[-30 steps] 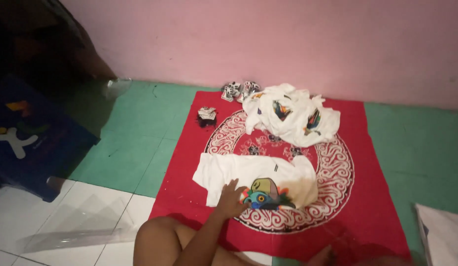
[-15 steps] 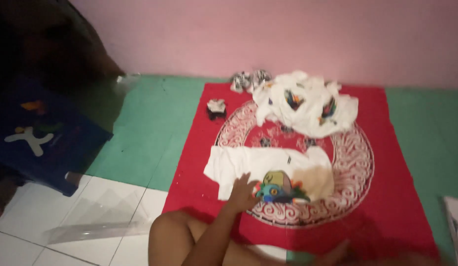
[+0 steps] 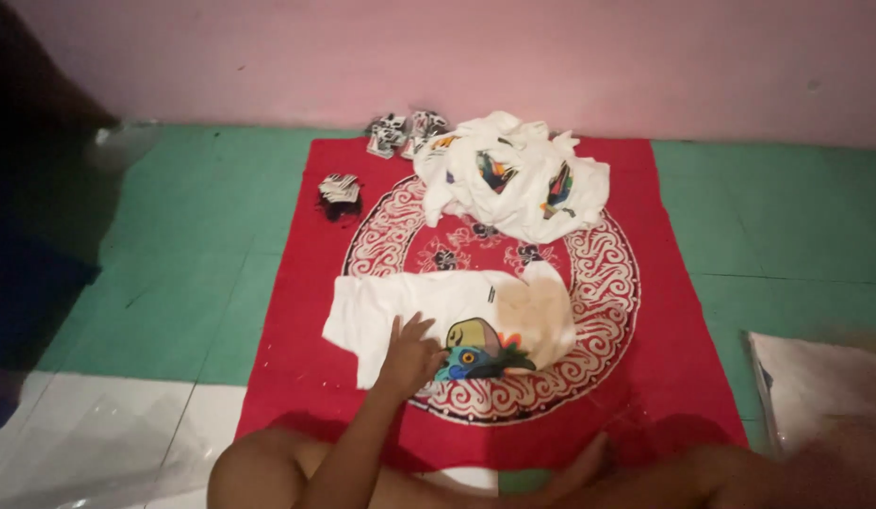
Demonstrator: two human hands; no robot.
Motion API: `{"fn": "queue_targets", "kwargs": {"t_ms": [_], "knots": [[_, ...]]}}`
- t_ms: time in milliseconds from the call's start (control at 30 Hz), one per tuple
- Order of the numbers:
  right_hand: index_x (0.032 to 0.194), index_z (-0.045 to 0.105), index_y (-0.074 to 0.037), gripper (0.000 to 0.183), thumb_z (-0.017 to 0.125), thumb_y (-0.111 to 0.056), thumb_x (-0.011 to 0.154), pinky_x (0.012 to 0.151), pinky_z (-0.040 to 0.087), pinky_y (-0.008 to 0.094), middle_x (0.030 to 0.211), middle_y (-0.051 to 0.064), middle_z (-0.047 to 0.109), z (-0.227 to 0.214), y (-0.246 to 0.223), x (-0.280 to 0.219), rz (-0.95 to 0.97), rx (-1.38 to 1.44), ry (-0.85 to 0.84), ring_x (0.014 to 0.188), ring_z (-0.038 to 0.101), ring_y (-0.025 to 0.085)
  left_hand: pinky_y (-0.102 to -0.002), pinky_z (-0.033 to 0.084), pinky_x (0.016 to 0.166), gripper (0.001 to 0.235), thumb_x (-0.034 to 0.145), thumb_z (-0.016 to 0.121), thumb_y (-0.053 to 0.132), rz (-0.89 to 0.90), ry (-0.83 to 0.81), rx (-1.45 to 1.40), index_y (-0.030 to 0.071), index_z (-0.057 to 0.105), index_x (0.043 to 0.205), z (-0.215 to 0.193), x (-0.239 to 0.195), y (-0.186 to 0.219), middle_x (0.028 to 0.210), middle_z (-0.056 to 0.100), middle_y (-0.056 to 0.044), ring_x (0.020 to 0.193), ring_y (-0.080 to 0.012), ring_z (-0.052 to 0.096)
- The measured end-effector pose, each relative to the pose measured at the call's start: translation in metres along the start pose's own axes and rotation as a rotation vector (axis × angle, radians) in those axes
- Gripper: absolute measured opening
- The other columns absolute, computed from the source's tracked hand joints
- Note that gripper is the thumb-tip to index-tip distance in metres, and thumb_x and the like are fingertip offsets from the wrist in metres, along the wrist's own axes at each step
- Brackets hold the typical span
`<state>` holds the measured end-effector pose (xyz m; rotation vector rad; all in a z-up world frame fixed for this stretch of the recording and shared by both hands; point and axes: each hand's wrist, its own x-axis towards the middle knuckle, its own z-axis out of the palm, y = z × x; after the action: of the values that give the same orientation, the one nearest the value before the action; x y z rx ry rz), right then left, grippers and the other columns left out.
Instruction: Folding a white t-shirt with a graphic print into a neat rectangle on a floor mat.
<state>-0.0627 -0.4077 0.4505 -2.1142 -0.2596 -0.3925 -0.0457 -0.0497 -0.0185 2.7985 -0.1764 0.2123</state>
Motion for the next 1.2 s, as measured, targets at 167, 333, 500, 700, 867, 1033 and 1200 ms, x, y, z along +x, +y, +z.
{"fn": "queue_targets", "kwargs": {"t_ms": [167,333,500,700,867,1033,1200], "knots": [[0.125,0.067,-0.027,0.037,0.073,-0.038,0.090,0.105,0.045,0.035,0.120,-0.002,0.067,0.247,0.281,-0.023,-0.203,-0.390,0.078,0.116,0.064,0.017,-0.062,0.026,0.119,0.028,0.090,0.070,0.038,0.156,0.139,-0.080,0.017,0.070,0.109,-0.013,0.022,0.017,0.141,0.061,-0.010,0.142,-0.0348,0.046],[0.144,0.059,-0.014,0.058,0.069,-0.027,0.089,0.114,0.040,0.046,0.142,0.015,0.060,0.341,0.353,-0.034,-0.353,-0.233,-0.337,0.135,0.054,0.035,-0.059,0.021,0.119,0.071,0.099,0.053,0.033,0.244,0.010,-0.129,0.017,0.028,0.163,-0.025,0.042,0.037,0.167,0.030,-0.014,0.153,-0.0393,0.025],[0.150,0.050,-0.016,0.059,0.049,-0.045,0.098,0.112,0.035,0.054,0.162,0.004,0.042,0.369,0.367,-0.052,-0.559,-0.805,-0.394,0.148,0.038,0.027,-0.053,0.037,0.102,0.045,0.104,0.048,0.037,0.167,-0.041,-0.169,0.015,0.059,0.142,-0.002,0.044,0.030,0.149,0.056,-0.010,0.135,-0.0369,0.049],[0.135,0.064,-0.026,0.042,0.056,-0.026,0.095,0.105,0.034,0.063,0.147,-0.002,0.060,0.366,0.350,-0.049,-0.485,-0.507,-0.429,0.142,0.046,0.034,-0.046,0.047,0.093,0.035,0.100,0.059,0.024,0.183,0.004,-0.316,0.004,0.065,0.128,-0.029,0.058,0.034,0.121,0.065,-0.014,0.105,-0.0356,0.058],[0.111,0.075,-0.034,0.025,0.062,-0.025,0.092,0.111,0.020,0.067,0.125,-0.012,0.073,0.375,0.361,-0.051,-0.486,-0.429,-0.393,0.138,0.051,0.026,-0.050,0.040,0.099,0.052,0.098,0.057,0.030,0.081,0.044,-0.207,0.011,0.050,0.145,-0.010,0.059,0.024,0.139,0.060,-0.014,0.126,-0.0348,0.053],[0.098,0.076,-0.039,0.014,0.069,-0.033,0.087,0.120,0.000,0.067,0.118,-0.016,0.075,0.388,0.384,-0.062,-0.480,-0.361,-0.394,0.137,0.053,0.013,-0.070,0.019,0.113,0.072,0.100,0.047,0.034,0.045,0.066,-0.051,0.012,0.026,0.165,-0.014,0.060,0.023,0.168,0.025,-0.020,0.151,-0.0460,0.022],[0.130,0.070,-0.021,0.030,0.059,-0.028,0.103,0.106,0.051,0.035,0.122,0.002,0.073,0.387,0.392,-0.056,-0.325,-0.320,-0.223,0.121,0.066,0.020,-0.067,0.009,0.119,0.060,0.108,0.038,0.033,-0.027,0.073,-0.105,-0.005,0.033,0.155,-0.020,0.060,0.021,0.104,0.065,-0.013,0.121,-0.0362,0.055]]}}
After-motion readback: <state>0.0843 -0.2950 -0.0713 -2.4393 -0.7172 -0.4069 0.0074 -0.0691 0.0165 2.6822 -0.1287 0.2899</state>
